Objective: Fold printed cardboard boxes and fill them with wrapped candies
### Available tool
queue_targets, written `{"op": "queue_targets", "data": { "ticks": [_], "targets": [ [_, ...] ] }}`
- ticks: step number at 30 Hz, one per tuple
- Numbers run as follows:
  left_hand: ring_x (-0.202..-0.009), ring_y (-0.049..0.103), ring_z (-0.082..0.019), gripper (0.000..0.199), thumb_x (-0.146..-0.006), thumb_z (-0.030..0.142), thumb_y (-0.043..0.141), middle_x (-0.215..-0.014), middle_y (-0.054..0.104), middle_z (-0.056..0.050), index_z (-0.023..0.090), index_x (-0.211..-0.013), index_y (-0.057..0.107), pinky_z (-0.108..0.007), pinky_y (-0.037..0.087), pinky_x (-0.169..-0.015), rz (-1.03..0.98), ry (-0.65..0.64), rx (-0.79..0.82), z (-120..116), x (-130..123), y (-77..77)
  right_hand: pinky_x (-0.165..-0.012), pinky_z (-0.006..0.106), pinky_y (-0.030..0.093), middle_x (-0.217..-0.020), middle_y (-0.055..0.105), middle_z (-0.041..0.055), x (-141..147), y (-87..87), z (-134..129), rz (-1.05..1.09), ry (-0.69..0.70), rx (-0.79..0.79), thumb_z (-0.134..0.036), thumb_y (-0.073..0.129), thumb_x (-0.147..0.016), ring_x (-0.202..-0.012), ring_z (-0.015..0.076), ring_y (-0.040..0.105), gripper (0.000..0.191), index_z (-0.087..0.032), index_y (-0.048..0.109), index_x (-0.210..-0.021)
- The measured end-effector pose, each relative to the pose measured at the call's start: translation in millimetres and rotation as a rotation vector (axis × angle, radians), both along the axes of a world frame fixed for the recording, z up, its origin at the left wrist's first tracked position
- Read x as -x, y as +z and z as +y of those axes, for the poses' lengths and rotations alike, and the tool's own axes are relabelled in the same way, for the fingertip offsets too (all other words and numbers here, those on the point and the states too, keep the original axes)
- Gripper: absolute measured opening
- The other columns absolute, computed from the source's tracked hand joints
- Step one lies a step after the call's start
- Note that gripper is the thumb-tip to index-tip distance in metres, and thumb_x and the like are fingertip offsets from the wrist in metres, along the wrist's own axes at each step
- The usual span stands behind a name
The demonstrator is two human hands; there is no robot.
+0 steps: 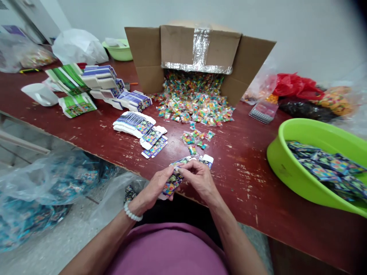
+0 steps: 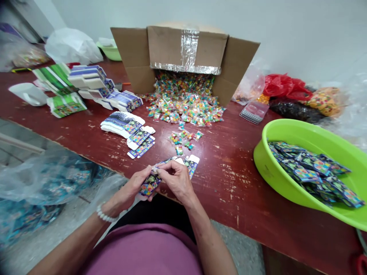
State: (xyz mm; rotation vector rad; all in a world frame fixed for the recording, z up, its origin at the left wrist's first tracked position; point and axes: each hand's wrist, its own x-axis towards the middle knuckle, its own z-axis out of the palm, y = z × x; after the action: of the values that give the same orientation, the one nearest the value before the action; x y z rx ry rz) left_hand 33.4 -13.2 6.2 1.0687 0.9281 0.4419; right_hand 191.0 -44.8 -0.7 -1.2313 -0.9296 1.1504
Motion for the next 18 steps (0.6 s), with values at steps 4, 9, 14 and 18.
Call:
{"op": "queue_targets", "data": {
  "ticks": [4, 9, 14, 18],
  "targets": [
    [-0.050, 0.057, -0.012, 0.057, -0.088, 0.066, 0.051, -0.070, 0.067, -0.004, 0.014, -0.106, 0.067, -0.021, 0.046, -0.043, -0.038, -0.006, 0.005, -0.4, 1.1, -0.3, -0.059, 0.027, 0.053, -0.087, 0.074, 0.0054, 1.3, 2.3, -2.5, -0.003, 0.030, -0.001, -0.035, 0.076, -0.074, -0.069, 0.0167, 0.066, 0.019, -0.018, 0.068, -0.070],
    [-0.047, 0.056, -0.013, 0.050, -0.082, 0.064, 0.057, -0.062, 0.063, -0.003, 0.014, -0.087, 0.066, -0.021, 0.045, -0.040, -0.053, 0.089, 0.114, -3.8, -1.1, 2.1, -0.044, 0.022, 0.045, -0.062, 0.065, -0.0012, 5.2, 5.0, -3.9, 0.117, 0.034, 0.089, -0.042, 0.079, -0.072, -0.049, 0.0109, 0.054, 0.028, -0.018, 0.066, -0.070],
    [-0.053, 0.059, -0.016, 0.043, -0.083, 0.057, 0.057, -0.068, 0.068, -0.005, 0.016, -0.091, 0.067, -0.024, 0.049, -0.045, -0.125, 0.100, 0.210, -4.6, 0.8, 3.6, -0.041, 0.019, 0.037, -0.062, 0.062, -0.0018, 0.7, 0.6, -0.2, 0.236, 0.091, 0.163, -0.046, 0.076, -0.075, -0.046, 0.0076, 0.046, 0.031, -0.016, 0.067, -0.073],
    [-0.050, 0.058, -0.015, 0.038, -0.084, 0.054, 0.056, -0.065, 0.067, -0.004, 0.017, -0.087, 0.064, -0.024, 0.048, -0.044, -0.151, 0.142, 0.231, -4.5, 0.6, 1.5, -0.054, 0.021, 0.046, -0.085, 0.070, 0.0034, -2.3, 2.6, -3.7, 0.017, 0.098, 0.039, -0.041, 0.072, -0.083, -0.064, 0.0115, 0.059, 0.025, -0.018, 0.070, -0.093]
  ]
}}
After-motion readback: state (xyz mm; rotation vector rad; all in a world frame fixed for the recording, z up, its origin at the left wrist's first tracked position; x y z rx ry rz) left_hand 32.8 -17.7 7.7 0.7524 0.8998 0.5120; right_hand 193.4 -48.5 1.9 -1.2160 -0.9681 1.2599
